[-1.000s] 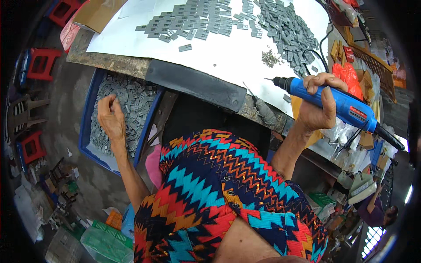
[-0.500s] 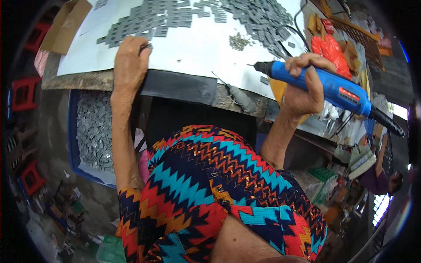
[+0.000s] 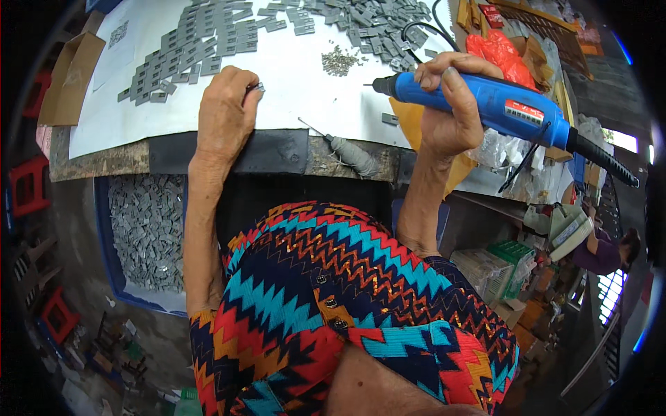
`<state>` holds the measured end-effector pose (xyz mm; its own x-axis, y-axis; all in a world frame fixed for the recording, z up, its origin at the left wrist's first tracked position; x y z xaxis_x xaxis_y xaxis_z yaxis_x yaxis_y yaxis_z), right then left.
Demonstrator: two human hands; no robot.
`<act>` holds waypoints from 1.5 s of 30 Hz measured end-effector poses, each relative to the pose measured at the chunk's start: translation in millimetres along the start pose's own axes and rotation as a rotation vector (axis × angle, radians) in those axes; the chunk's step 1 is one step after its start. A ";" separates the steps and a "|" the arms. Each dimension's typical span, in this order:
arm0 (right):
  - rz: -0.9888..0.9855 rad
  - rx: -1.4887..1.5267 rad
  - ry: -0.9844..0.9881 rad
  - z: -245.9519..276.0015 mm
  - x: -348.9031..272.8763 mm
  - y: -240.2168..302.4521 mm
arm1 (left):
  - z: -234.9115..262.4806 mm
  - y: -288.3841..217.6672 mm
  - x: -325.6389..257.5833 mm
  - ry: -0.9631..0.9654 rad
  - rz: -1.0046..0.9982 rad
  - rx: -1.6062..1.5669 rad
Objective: The user is using an electric screwdriver to assemble small metal components on a workbench.
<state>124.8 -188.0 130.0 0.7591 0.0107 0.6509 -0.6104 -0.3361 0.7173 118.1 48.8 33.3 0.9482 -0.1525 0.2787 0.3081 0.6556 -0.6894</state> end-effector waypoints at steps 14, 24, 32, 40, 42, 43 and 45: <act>0.070 -0.254 -0.157 25.5 15.4 -19.9 | -12.3 -5.9 5.1 -0.023 -0.050 0.012; 0.044 -0.227 -0.126 25.6 13.4 -21.7 | -6.0 -8.2 3.6 -0.064 -0.028 -0.073; -0.018 0.122 -0.044 -10.1 6.9 -3.2 | -30.1 -42.2 -0.7 0.055 0.031 -0.398; -0.062 0.152 0.000 -33.5 3.6 6.6 | -36.0 -52.7 -1.9 0.055 -0.087 -0.391; -0.069 0.171 0.013 -35.8 3.2 6.8 | -35.6 -54.6 -1.7 0.071 -0.099 -0.386; -0.075 0.192 0.027 -37.5 3.8 6.7 | -36.3 -56.7 -1.1 0.085 -0.110 -0.380; -0.086 0.209 0.025 -38.4 4.0 7.8 | -37.2 -55.4 -2.0 0.056 -0.115 -0.397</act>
<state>114.4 -154.4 147.7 0.7985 0.0704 0.5978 -0.4816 -0.5211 0.7046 102.0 -14.7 46.1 0.9052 -0.2553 0.3399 0.4080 0.2978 -0.8630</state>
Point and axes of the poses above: each hand's wrist, its own x-axis towards the middle knuckle, its own z-axis out of the back of the hand, y = z × x, the point moved 10 cm from there along x, towards the middle knuckle, and after that the axes turned 7 degrees about y, right-handed, at the moved point
